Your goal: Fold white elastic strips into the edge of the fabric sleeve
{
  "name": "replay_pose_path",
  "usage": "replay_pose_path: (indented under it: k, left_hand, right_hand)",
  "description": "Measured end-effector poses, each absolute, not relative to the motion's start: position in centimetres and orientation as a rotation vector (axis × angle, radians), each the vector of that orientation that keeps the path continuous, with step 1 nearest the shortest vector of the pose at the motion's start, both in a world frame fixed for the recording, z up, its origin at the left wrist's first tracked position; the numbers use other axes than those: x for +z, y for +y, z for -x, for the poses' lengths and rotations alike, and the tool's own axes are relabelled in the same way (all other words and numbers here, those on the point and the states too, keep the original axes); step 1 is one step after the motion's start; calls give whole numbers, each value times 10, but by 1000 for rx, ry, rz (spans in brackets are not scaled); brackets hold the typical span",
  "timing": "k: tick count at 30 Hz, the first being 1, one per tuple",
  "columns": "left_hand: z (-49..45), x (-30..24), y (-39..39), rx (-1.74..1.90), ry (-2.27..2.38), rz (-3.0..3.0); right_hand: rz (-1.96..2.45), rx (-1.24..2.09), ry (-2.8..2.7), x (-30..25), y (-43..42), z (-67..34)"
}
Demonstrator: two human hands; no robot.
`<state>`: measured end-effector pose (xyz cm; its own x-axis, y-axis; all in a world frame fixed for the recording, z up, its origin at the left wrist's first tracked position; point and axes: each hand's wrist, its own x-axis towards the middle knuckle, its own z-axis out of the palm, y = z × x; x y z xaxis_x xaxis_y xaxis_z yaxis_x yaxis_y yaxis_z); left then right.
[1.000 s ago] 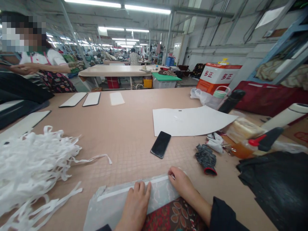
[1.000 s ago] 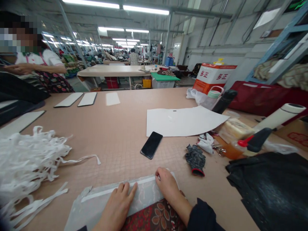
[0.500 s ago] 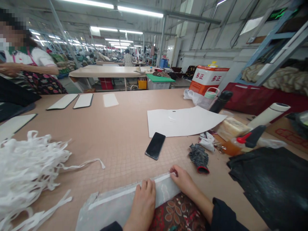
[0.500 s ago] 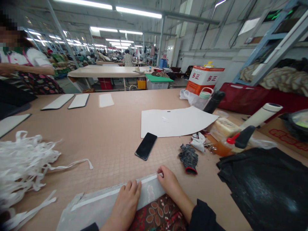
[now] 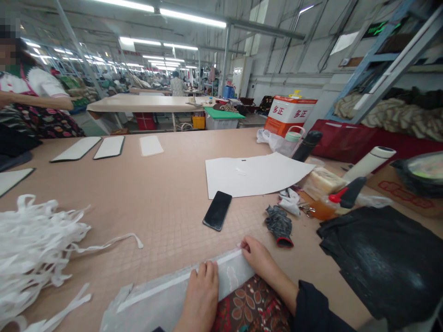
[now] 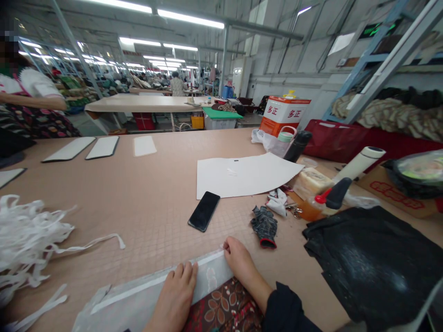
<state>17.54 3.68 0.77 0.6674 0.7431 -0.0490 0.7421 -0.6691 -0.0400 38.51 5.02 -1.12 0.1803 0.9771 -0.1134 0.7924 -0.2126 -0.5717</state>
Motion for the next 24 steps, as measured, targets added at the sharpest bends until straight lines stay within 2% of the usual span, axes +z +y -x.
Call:
replay_pose_path:
  k: [4, 8, 13, 17, 21, 24]
  left_hand:
    - [-175, 7, 37, 101, -1267, 2839]
    - [-177, 5, 36, 84, -1272, 2833]
    - [-170, 11, 25, 96, -1298, 2864]
    - [-121, 15, 15, 208, -1425, 2855]
    - [-48, 14, 0, 348, -1762, 2608]
    - [-15, 16, -6, 329, -1844, 2519]
  right_hand:
    - [2090, 571, -1812, -2, 50, -387]
    - [2098, 295, -2034, 9, 44, -358]
    - [1674, 256, -2392, -1, 20, -316]
    - [1587, 213, -2372, -33, 4, -356]
    - [1629, 243, -2317, -66, 5, -406]
    - [1656, 328, -2256, -68, 6, -414]
